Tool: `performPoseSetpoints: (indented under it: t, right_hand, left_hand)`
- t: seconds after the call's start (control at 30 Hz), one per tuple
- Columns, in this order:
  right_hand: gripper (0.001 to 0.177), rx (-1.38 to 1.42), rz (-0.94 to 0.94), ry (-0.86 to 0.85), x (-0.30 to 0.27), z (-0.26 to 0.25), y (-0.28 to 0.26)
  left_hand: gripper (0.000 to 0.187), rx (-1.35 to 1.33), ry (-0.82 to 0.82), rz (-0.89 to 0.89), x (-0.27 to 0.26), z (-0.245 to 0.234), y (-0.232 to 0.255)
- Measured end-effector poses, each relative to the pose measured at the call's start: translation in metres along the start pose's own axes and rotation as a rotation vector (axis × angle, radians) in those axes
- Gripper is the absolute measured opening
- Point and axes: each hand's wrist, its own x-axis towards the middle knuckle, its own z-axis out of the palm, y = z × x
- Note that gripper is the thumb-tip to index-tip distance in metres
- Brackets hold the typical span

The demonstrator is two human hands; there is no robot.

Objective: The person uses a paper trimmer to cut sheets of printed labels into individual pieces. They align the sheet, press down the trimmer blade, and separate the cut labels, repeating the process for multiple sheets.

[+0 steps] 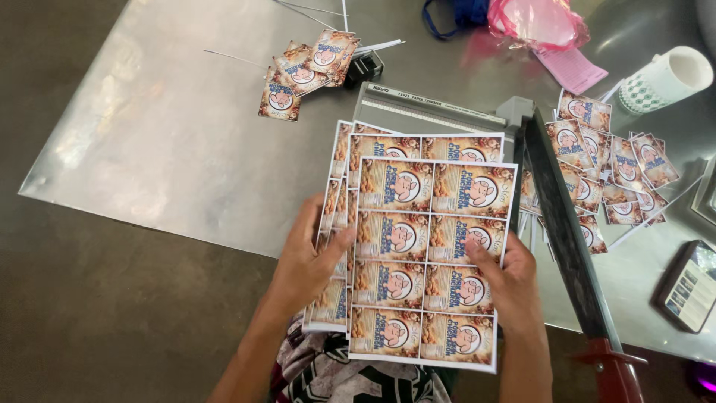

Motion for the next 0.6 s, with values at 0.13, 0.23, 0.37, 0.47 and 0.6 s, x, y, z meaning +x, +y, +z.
performPoseSetpoints:
  t: [0.13, 0.23, 0.37, 0.47, 0.6]
  right_hand:
    - [0.028, 0.106, -0.071, 0.002, 0.007, -0.001, 0.009]
    - [0.030, 0.134, -0.073, 0.007, 0.008, -0.001, 0.015]
    - [0.033, 0.155, -0.107, -0.002, 0.005, 0.001, 0.012]
    - [0.035, 0.107, -0.145, 0.002, 0.001, 0.001, 0.008]
    - [0.040, 0.125, -0.195, -0.016, 0.000, 0.004, 0.005]
  left_hand:
    - [0.049, 0.326, 0.114, 0.363, -0.011, -0.005, 0.052]
    - [0.026, 0.080, -0.176, 0.428, -0.064, 0.000, 0.090]
    - [0.028, -0.100, -0.699, 0.105, -0.080, 0.038, 0.059]
    - [0.036, -0.104, -0.711, 0.048, -0.074, 0.042, 0.043]
    - [0.047, -0.085, -0.604, 0.071, -0.082, 0.042, 0.035]
